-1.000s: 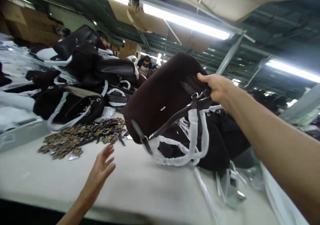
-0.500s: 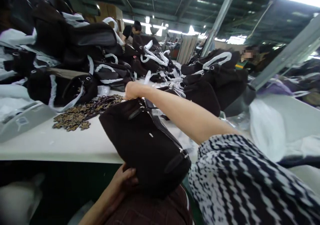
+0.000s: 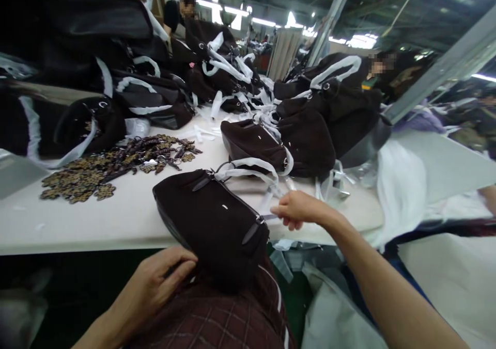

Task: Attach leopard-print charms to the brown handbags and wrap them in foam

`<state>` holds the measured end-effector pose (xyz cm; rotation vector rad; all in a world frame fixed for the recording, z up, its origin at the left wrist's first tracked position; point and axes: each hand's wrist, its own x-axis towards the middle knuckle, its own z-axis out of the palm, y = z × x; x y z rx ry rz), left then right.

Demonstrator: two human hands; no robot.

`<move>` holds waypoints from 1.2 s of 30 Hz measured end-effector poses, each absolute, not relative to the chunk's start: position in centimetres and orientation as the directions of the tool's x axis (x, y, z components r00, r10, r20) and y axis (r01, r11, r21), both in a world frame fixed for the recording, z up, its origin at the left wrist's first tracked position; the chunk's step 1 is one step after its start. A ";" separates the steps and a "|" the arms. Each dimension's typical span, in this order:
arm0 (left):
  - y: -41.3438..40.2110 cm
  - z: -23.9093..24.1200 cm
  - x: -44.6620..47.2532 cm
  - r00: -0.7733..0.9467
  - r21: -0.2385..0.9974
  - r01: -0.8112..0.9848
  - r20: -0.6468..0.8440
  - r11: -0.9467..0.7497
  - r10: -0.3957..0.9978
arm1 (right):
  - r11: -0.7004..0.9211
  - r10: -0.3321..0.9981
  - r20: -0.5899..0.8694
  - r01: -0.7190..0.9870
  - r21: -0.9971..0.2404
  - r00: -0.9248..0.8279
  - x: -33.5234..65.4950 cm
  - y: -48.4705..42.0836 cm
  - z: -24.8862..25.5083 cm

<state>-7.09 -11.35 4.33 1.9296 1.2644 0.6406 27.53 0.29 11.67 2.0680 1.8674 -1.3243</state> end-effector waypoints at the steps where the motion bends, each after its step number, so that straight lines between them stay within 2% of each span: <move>1: -10.3 4.7 -6.7 0.386 0.741 0.569 0.144 -0.358 0.911 | -0.349 0.758 -0.650 0.804 -0.480 -0.059 28.6 -0.9 9.8; 3: -8.3 4.5 -5.6 0.450 0.626 0.589 0.272 -0.512 0.851 | -0.437 0.758 -0.651 0.710 -0.552 -0.039 29.5 -2.7 6.3; 6: -6.6 2.2 -3.8 0.626 0.511 0.609 0.160 -0.607 0.763 | -0.454 0.837 -0.544 0.486 -0.747 -0.054 28.5 -4.2 2.4; 9: -6.9 -0.2 -2.9 0.670 0.447 0.646 0.056 -0.619 0.740 | -0.385 0.922 -0.380 0.306 -0.871 0.077 26.2 -4.3 0.7; 11: -7.5 -0.8 -2.8 0.663 0.412 0.672 0.036 -0.616 0.748 | -0.258 0.965 -0.224 0.318 -0.912 0.140 24.3 -3.8 1.0; 14: -7.9 -0.2 -2.7 0.658 0.360 0.701 0.006 -0.616 0.753 | -0.030 0.999 -0.008 0.431 -0.902 0.051 21.8 -2.2 3.4; 16: -7.8 0.5 -2.3 0.631 0.342 0.727 0.012 -0.596 0.776 | 0.068 0.997 0.071 0.481 -0.874 -0.011 21.1 -0.8 5.2; 19: -7.3 1.0 -1.1 0.538 0.342 0.776 0.080 -0.530 0.839 | 0.129 0.988 0.154 0.472 -0.872 0.015 21.9 2.1 5.9; 21: -6.9 1.2 -0.3 0.490 0.356 0.791 0.119 -0.498 0.864 | 0.119 0.983 0.174 0.516 -0.849 0.061 23.1 4.2 4.5; 23: -6.5 1.7 0.0 0.500 0.393 0.765 0.138 -0.510 0.855 | 0.075 0.990 0.134 0.653 -0.754 0.041 24.2 5.8 2.1; 26: -4.8 3.3 -1.6 0.516 0.542 0.655 0.188 -0.526 0.836 | 0.027 0.999 0.045 0.784 -0.620 0.001 25.2 6.7 -1.3; 28: -2.3 4.5 -4.3 0.391 0.610 0.657 0.225 -0.442 0.892 | 0.010 1.000 0.027 0.801 -0.599 0.007 25.4 6.5 -2.2; 29: -0.6 5.0 -6.0 0.285 0.590 0.720 0.228 -0.365 0.931 | 0.002 1.000 0.019 0.804 -0.594 0.011 25.4 6.3 -2.3; 31: 3.5 5.5 -9.6 0.057 0.415 0.901 0.169 -0.124 0.984 | -0.020 1.000 -0.014 0.813 -0.581 0.015 25.3 5.9 -2.0; 34: 9.8 5.0 -13.6 -0.037 0.320 0.947 0.113 -0.001 0.993 | -0.057 0.998 -0.025 0.810 -0.583 0.052 25.2 5.5 -1.1; 36: 13.2 4.2 -15.0 -0.067 0.265 0.963 0.089 0.041 0.994 | -0.090 0.995 -0.031 0.771 -0.631 0.091 25.5 5.3 -0.7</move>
